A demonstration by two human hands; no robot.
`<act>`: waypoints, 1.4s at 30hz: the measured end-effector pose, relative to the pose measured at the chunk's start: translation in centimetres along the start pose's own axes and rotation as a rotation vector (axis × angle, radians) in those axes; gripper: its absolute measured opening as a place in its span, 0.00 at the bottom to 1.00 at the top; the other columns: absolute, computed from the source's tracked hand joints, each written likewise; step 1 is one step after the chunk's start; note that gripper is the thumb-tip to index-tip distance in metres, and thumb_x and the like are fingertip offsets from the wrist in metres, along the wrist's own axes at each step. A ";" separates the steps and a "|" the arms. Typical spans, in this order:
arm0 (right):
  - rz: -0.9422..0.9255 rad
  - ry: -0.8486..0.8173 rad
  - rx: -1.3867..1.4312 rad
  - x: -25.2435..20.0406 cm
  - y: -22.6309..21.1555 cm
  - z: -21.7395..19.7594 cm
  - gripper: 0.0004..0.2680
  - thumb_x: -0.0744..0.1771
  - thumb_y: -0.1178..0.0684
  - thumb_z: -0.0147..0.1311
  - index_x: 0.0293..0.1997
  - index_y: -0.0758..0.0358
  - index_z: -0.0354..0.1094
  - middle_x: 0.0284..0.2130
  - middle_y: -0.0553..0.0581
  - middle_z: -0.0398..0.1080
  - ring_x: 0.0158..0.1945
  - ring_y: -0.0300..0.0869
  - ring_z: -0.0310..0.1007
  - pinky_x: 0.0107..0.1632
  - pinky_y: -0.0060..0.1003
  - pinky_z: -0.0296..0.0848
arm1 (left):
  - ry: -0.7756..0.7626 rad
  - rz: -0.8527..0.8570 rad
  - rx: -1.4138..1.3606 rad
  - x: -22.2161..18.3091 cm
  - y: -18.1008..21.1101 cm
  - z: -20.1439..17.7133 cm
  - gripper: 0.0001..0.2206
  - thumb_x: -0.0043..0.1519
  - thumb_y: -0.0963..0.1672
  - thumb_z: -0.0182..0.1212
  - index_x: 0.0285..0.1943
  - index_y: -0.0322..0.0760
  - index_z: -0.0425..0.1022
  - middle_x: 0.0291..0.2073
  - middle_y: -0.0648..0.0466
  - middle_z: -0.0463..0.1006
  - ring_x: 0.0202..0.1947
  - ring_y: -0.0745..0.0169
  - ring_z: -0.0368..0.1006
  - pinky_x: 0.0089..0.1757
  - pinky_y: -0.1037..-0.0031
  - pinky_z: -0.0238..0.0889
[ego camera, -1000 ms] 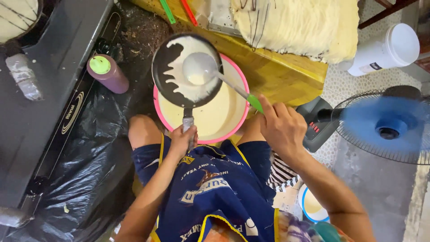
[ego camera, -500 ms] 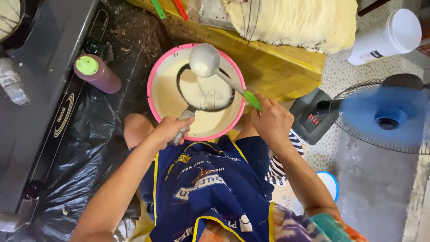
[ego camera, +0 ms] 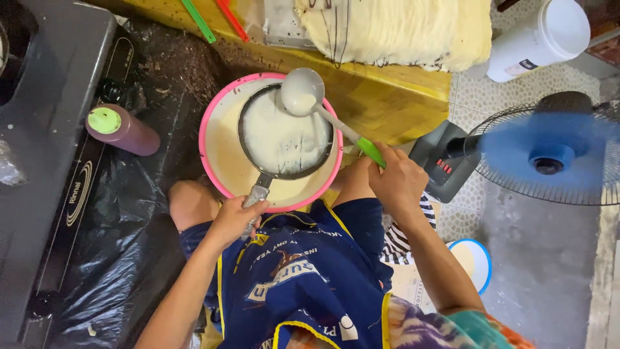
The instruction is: Cooking thin wrappers by dipping a pan into batter and stacking the finished products.
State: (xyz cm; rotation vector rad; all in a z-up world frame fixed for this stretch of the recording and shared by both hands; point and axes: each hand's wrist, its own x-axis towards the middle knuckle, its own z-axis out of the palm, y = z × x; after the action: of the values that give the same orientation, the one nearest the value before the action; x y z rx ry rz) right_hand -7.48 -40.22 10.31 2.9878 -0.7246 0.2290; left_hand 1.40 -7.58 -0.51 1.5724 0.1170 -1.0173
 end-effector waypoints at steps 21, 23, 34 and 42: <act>0.041 -0.273 -0.134 -2.7 0.1 9.4 0.12 0.63 0.42 0.53 0.39 0.54 0.79 0.24 0.62 0.77 0.31 0.61 0.81 0.39 0.53 0.79 | 0.600 0.356 1.402 -5.1 3.5 -5.0 0.23 0.61 0.59 0.59 0.36 0.37 0.77 0.26 0.45 0.79 0.33 0.43 0.81 0.38 0.55 0.74; 0.005 -0.344 -0.101 -3.6 0.8 13.1 0.11 0.62 0.41 0.52 0.41 0.47 0.79 0.24 0.59 0.76 0.31 0.60 0.81 0.38 0.54 0.79 | 0.833 0.608 1.591 -5.0 2.3 -5.3 0.23 0.65 0.60 0.55 0.31 0.43 0.71 0.21 0.53 0.71 0.26 0.53 0.75 0.31 0.65 0.68; -0.296 -0.385 -0.194 -5.5 -6.0 8.1 0.15 0.61 0.46 0.52 0.49 0.26 0.77 0.23 0.44 0.74 0.30 0.40 0.79 0.32 0.38 0.72 | 1.154 0.934 1.592 2.2 -6.0 -5.9 0.07 0.57 0.45 0.51 0.26 0.44 0.68 0.16 0.58 0.65 0.17 0.62 0.67 0.25 0.71 0.61; -0.302 -0.515 0.001 -5.9 -3.9 15.5 0.18 0.61 0.44 0.60 0.58 0.40 0.74 0.35 0.58 0.80 0.44 0.50 0.82 0.44 0.42 0.80 | 1.140 0.801 1.434 6.4 -10.3 -4.7 0.04 0.55 0.45 0.53 0.29 0.43 0.68 0.16 0.59 0.65 0.14 0.59 0.66 0.21 0.64 0.57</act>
State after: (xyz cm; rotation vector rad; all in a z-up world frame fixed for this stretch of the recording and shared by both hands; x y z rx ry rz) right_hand -8.83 -35.53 -6.05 3.1195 -0.2805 -0.5694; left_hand 1.78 -3.45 -12.82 2.9158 -0.5566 0.7894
